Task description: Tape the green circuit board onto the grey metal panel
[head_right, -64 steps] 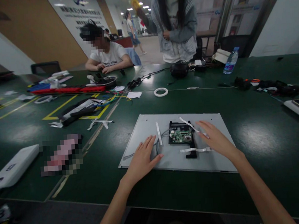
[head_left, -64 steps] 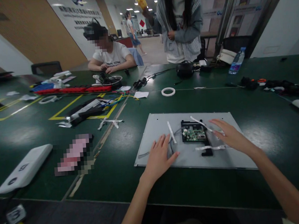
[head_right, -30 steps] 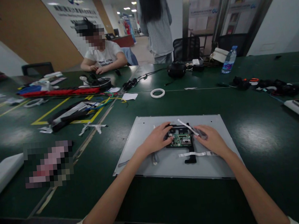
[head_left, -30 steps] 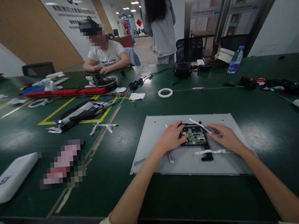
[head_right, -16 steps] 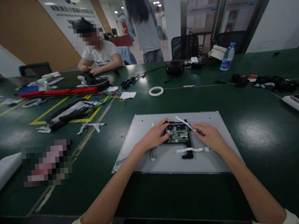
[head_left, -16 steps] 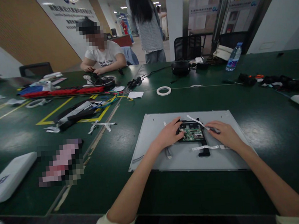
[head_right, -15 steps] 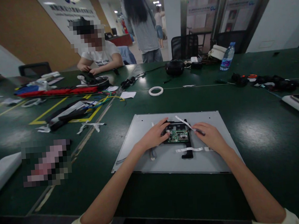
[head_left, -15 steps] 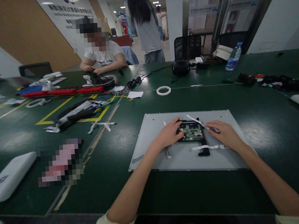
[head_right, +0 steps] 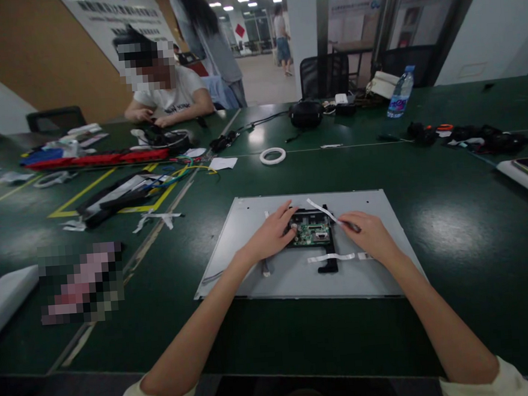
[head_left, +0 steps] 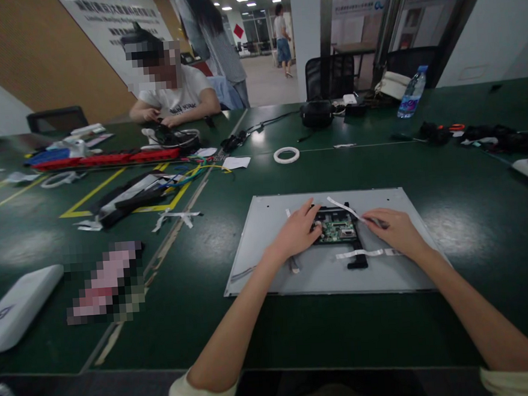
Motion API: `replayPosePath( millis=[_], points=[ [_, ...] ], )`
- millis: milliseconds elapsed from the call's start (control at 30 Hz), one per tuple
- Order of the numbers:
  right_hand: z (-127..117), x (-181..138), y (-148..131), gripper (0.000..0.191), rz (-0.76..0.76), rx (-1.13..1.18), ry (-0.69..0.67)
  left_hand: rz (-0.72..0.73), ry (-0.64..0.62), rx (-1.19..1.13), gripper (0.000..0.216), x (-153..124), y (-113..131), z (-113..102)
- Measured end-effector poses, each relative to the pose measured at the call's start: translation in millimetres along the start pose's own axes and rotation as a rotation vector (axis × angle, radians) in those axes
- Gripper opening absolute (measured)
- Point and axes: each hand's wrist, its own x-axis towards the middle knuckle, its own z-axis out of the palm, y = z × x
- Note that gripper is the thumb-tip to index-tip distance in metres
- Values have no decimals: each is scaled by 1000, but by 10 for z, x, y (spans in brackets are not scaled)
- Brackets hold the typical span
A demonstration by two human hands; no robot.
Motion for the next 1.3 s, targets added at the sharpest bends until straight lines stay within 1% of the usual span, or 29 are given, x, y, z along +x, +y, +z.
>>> replayPosePath(
  millis=[167, 300, 433, 600, 667, 767, 867, 967, 1067, 1200, 1300],
  points=[
    [69, 7, 96, 41, 16, -79, -20, -41, 14, -25, 56, -12, 10, -16],
    [108, 8, 161, 47, 59, -117, -36, -37, -5, -12, 60, -12, 17, -18],
    [69, 6, 119, 46, 89, -98, -52, -31, -3, 10, 62, -17, 55, -18],
    [22, -10, 72, 44, 48, -86, -92, -40, 4, 25, 63, -42, 68, -3],
    [16, -18, 70, 44, 22, -83, -86, -62, 17, 45, 63, -25, 77, -6],
    [23, -23, 68, 44, -18, -91, -38, -88, 72, 97, 59, 70, 137, -28],
    [42, -24, 61, 38, -59, -109, -9, -50, 124, 137, 50, 241, 250, -28],
    [53, -28, 59, 33, -107, -150, -29, -43, 113, 143, 45, 414, 358, 53],
    [51, -33, 62, 32, -140, -208, -52, -59, 101, 149, 42, 513, 397, 184],
    [36, -39, 51, 32, -145, -246, -54, -11, 39, 145, 35, 530, 356, 289],
    [31, -39, 45, 33, -161, -263, -61, 31, 33, 137, 32, 516, 325, 305]
  ],
)
